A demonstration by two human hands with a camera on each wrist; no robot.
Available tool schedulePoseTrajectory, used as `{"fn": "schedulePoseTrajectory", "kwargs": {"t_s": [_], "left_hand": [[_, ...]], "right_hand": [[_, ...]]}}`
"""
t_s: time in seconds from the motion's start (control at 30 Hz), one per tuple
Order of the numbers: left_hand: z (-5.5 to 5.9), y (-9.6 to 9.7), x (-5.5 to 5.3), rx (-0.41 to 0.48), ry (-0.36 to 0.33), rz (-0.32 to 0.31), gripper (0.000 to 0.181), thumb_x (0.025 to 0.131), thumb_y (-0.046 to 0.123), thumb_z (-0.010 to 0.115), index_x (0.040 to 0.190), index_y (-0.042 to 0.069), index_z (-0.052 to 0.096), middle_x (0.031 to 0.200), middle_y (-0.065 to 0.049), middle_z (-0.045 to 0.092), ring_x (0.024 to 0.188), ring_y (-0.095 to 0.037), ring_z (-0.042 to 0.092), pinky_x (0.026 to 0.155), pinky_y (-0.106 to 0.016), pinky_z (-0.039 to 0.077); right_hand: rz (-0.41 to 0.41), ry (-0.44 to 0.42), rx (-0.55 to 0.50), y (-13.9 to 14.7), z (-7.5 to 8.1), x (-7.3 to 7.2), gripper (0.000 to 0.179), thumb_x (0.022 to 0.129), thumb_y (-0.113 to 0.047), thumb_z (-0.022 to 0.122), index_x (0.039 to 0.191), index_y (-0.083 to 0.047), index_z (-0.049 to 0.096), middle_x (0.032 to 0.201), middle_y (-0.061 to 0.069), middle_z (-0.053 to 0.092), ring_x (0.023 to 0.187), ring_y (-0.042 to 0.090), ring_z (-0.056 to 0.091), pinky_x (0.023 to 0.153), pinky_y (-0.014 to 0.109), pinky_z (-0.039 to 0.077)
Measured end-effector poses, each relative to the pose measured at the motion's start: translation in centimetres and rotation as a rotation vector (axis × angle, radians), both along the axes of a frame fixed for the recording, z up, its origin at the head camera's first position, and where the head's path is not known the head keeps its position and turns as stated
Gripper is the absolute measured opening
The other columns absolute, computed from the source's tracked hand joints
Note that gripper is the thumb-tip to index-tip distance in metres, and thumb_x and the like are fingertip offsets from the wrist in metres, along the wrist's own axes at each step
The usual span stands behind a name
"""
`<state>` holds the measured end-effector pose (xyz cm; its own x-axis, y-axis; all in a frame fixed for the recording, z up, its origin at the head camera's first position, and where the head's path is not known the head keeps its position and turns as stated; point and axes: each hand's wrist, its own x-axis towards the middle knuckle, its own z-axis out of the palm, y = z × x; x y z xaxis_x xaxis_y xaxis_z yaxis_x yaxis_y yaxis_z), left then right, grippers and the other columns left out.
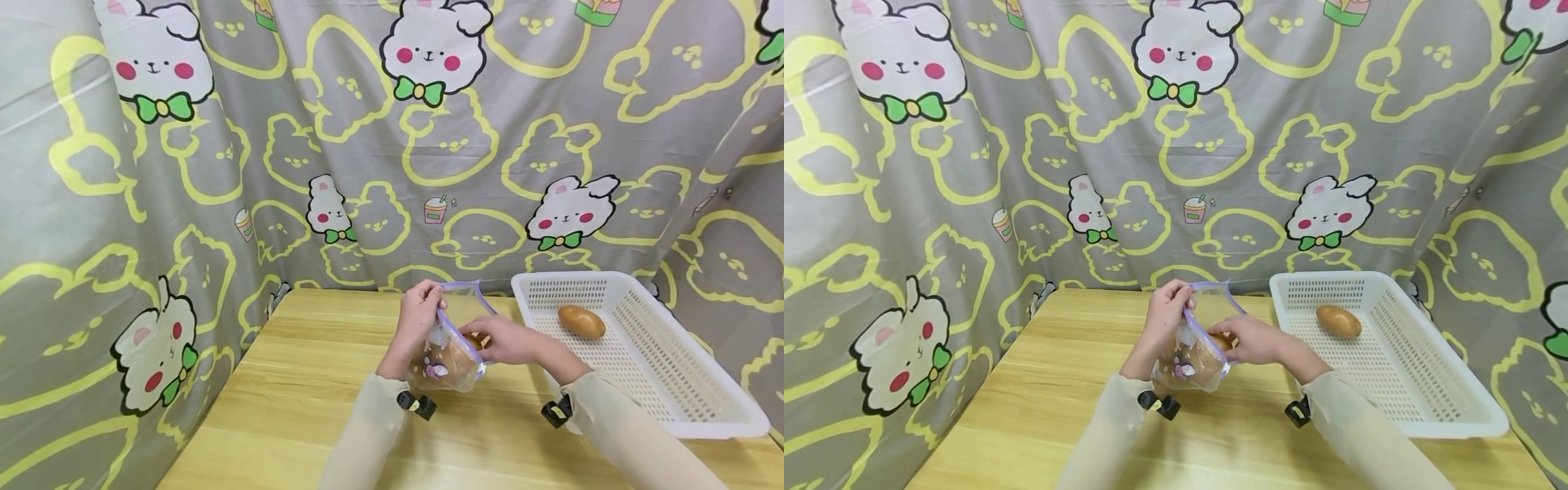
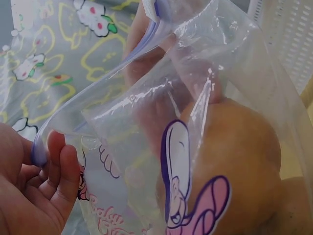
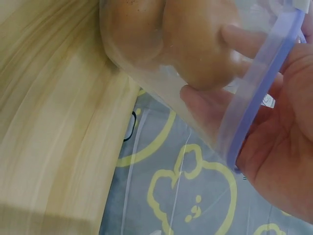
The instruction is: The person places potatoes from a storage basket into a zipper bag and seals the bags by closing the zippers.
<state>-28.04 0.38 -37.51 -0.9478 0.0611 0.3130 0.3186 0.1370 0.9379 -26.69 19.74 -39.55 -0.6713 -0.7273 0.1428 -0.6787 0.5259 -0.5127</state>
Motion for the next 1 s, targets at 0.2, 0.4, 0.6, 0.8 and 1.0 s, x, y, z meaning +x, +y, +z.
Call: {"fn": "schedulePoseTrajectory", "kwargs": {"t_s": [0.2, 0.4, 0.6, 0.8, 1.0], "left_hand": [[0.1, -0.3, 0.0, 0.039, 0.003, -0.007, 0.020, 0.097, 0.013, 0.053, 0.084, 0.000, 0.062, 0.064, -0.003, 0.056, 0.050, -0.009, 0.049, 0.045, -0.019, 0.042], [-0.1, -0.5, -0.1, 0.055, 0.001, -0.013, 0.020, 0.097, 0.011, 0.052, 0.084, 0.000, 0.062, 0.064, -0.002, 0.056, 0.049, -0.009, 0.051, 0.044, -0.019, 0.042], [-0.5, -0.7, -0.3, 0.044, -0.003, 0.001, 0.019, 0.097, 0.011, 0.052, 0.085, 0.000, 0.063, 0.064, -0.002, 0.057, 0.050, -0.008, 0.051, 0.045, -0.019, 0.044], [-0.8, -0.8, -0.4, 0.034, -0.019, 0.008, 0.018, 0.097, 0.011, 0.053, 0.086, 0.001, 0.063, 0.065, -0.003, 0.058, 0.054, -0.009, 0.053, 0.050, -0.021, 0.046], [-1.0, -0.9, -0.3, 0.022, -0.023, 0.010, 0.018, 0.097, 0.012, 0.053, 0.087, 0.002, 0.064, 0.066, -0.004, 0.058, 0.057, -0.010, 0.053, 0.052, -0.022, 0.047]], "right_hand": [[0.001, -0.007, -0.002, 0.1, 0.4, 0.1, 0.033, 0.087, -0.010, 0.066, 0.119, -0.005, 0.064, 0.105, 0.006, 0.063, 0.092, 0.022, 0.063, 0.071, 0.025, 0.054], [-0.003, 0.051, 0.006, 0.5, 1.1, 0.6, 0.029, 0.087, -0.009, 0.067, 0.115, -0.004, 0.065, 0.105, 0.007, 0.065, 0.092, 0.023, 0.063, 0.070, 0.024, 0.053], [-0.048, 0.190, -0.051, 1.8, 2.2, 1.1, 0.025, 0.088, -0.005, 0.064, 0.113, -0.004, 0.065, 0.101, 0.004, 0.067, 0.083, 0.011, 0.062, 0.068, 0.027, 0.054], [-0.178, 0.286, -0.152, 4.6, 2.9, 0.3, 0.021, 0.085, 0.001, 0.066, 0.106, -0.004, 0.067, 0.092, -0.002, 0.065, 0.080, 0.010, 0.059, 0.065, 0.030, 0.051], [-0.323, 0.254, -0.187, 8.5, 2.5, -1.5, 0.021, 0.087, -0.001, 0.064, 0.108, -0.003, 0.067, 0.098, 0.008, 0.065, 0.082, 0.014, 0.059, 0.066, 0.027, 0.049]]}}
